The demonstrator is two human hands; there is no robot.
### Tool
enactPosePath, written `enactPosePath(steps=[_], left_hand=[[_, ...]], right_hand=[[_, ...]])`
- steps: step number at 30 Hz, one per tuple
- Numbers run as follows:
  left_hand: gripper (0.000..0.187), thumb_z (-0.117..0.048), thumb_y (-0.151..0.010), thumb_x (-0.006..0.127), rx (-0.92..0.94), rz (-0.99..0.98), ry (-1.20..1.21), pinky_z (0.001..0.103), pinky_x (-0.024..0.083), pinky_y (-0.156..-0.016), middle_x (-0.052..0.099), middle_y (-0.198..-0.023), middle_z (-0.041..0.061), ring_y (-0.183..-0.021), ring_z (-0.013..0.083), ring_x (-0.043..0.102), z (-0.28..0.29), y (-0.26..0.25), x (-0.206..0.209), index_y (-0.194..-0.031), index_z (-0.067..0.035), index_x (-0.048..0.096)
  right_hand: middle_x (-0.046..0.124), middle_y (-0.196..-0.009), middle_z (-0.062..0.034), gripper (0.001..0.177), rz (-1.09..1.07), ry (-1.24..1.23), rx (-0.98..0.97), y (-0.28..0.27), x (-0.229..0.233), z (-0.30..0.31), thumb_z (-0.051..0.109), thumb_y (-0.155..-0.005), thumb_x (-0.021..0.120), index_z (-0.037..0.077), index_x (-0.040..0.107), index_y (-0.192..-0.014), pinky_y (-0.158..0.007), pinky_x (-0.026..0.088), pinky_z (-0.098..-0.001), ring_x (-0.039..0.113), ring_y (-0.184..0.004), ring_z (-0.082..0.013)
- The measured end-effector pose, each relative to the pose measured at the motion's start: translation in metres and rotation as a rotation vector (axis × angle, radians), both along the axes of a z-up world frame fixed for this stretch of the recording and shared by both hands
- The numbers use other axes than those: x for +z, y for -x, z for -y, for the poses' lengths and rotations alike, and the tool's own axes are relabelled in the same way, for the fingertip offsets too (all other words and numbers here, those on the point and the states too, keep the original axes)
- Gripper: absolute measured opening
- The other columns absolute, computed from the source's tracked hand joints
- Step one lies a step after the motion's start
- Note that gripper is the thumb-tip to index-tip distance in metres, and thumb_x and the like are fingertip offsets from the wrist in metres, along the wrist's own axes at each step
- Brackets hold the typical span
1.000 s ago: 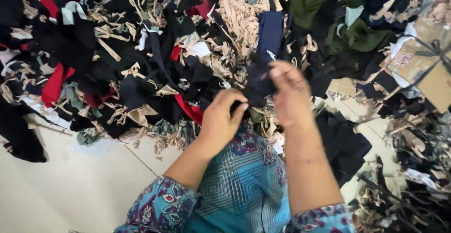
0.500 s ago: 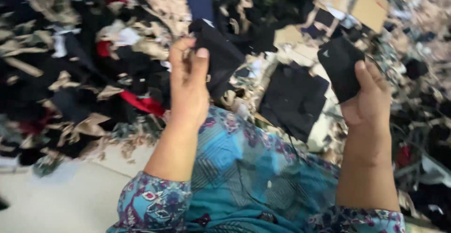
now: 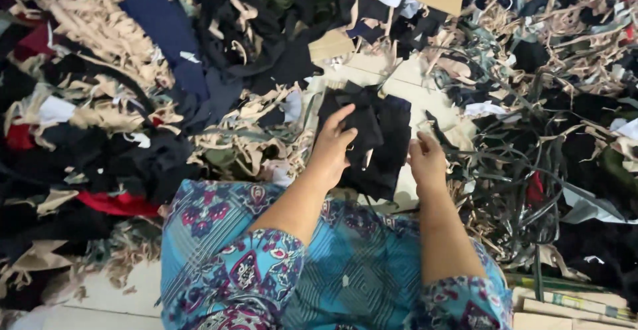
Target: Sorting through a large pile of fabric scraps by hand on the floor
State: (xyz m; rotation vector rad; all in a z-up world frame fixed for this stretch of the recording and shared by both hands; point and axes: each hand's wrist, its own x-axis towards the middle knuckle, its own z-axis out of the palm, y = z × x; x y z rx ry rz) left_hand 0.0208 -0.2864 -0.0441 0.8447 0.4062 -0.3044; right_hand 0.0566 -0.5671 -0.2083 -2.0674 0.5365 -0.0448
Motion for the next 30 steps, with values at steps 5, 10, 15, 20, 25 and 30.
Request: enactPosePath(steps=[5,10,15,20,25,30], left_hand=[[0.055,-0.007,-0.099,0.053,-0.124,0.103,0.052,0.053,0.061,-0.085,0.045,-0.155,0.012,-0.127,0.0343,0.058,0.008,-0.009,-0.042,-0.149,-0.029,0.054],[0.065,0.002,-0.097,0.058,-0.223,0.397,-0.145,0.040,0.051,-0.107,0.056,-0.152,0.011,-0.141,0.0243,0.050,0.014,-0.012,-0.048,-0.153,-0.028,0.052],[0.042,-0.014,-0.090,0.075,-0.035,0.343,-0.501,0.023,0.061,-0.067,0.077,-0.104,0.006,-0.083,0.0128,0.073,0.010,-0.028,-0.092,-0.132,-0.021,0.069],[0.029,-0.025,-0.093,0.078,-0.037,0.315,-0.414,0.027,0.061,-0.073,0.076,-0.098,0.006,-0.085,0.0117,0.071,0.018,-0.024,-0.090,-0.120,-0.016,0.077],[0.022,-0.036,-0.091,0.078,-0.212,0.304,-0.655,0.027,0.063,-0.073,0.079,-0.093,0.002,-0.085,0.0154,0.077,0.008,-0.022,-0.069,-0.108,-0.023,0.079],[0.026,-0.030,-0.102,0.060,-0.111,0.093,-0.385,0.037,0.063,-0.086,0.075,-0.114,0.019,-0.102,0.0289,0.075,0.020,-0.026,-0.105,-0.118,-0.009,0.064]], right_hand=[[0.069,-0.110,-0.0198,0.044,0.090,-0.138,0.068,0.022,0.113,-0.073,0.037,-0.105,0.064,0.001,0.068,-0.130,-0.077,0.062,-0.0393,0.070,-0.095,-0.0258],[0.071,-0.101,-0.0142,0.036,0.057,-0.461,0.074,0.020,0.142,-0.112,0.022,-0.092,0.081,0.000,0.073,-0.119,-0.072,0.063,-0.0385,0.072,-0.092,-0.0237],[0.078,-0.101,-0.0137,0.010,0.113,-0.933,0.043,0.008,0.147,-0.081,0.018,-0.105,0.063,0.012,0.070,-0.109,-0.079,0.067,-0.0450,0.079,-0.092,-0.0259],[0.077,-0.110,-0.0156,0.020,0.056,-0.999,0.082,0.018,0.142,-0.079,0.021,-0.108,0.054,0.012,0.069,-0.118,-0.084,0.066,-0.0479,0.078,-0.100,-0.0287],[0.077,-0.109,-0.0165,0.017,0.086,-0.974,-0.010,0.012,0.062,-0.032,0.017,-0.106,0.060,0.012,0.070,-0.120,-0.073,0.067,-0.0458,0.078,-0.094,-0.0311],[0.078,-0.109,-0.0115,0.022,-0.025,-1.235,-0.158,0.019,0.133,-0.075,0.025,-0.092,0.064,0.017,0.073,-0.110,-0.083,0.065,-0.0543,0.078,-0.097,-0.0313]])
